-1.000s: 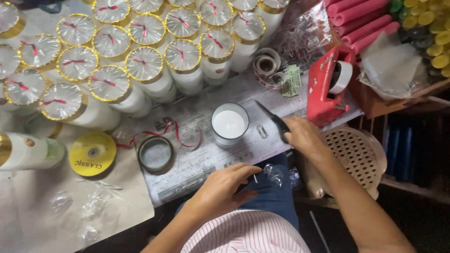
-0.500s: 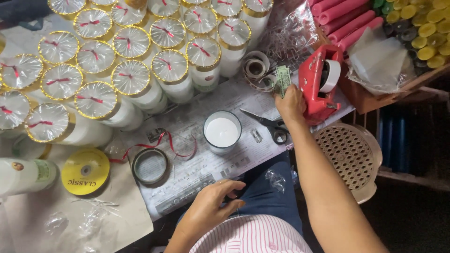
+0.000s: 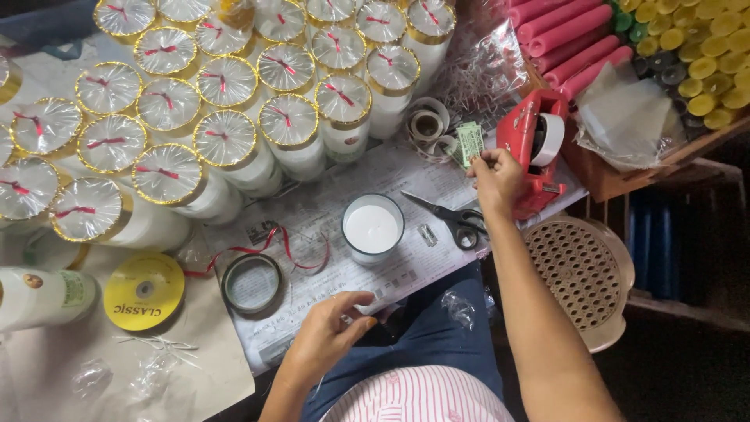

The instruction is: Applying decorative gold trim to the rims of candle jars and cutting the excess with scissors.

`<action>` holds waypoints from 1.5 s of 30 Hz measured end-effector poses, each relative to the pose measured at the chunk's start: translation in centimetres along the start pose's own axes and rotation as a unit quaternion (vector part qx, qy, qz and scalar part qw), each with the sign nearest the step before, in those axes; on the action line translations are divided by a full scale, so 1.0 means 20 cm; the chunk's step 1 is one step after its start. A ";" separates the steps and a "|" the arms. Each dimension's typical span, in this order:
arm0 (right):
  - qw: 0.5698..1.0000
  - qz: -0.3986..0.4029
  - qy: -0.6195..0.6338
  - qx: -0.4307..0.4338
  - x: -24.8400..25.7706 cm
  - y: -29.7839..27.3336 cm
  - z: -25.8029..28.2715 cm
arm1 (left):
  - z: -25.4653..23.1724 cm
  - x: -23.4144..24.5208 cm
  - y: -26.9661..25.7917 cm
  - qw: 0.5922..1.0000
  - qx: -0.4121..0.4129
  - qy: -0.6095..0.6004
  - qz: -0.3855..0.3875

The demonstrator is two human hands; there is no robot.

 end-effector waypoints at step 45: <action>0.851 0.523 -0.045 -0.011 -0.03 -0.75 0.37 | 0.13 -0.12 0.27 0.885 -0.132 -0.446 -0.019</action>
Point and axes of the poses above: each hand's wrist, its own y-axis towards the middle knuckle, its own x-axis out of the back of the hand, z = x × y, the point moved 2 cm from there along y, towards the middle knuckle, and after that the axes turned 4 degrees about z, right-handed, at the moved point
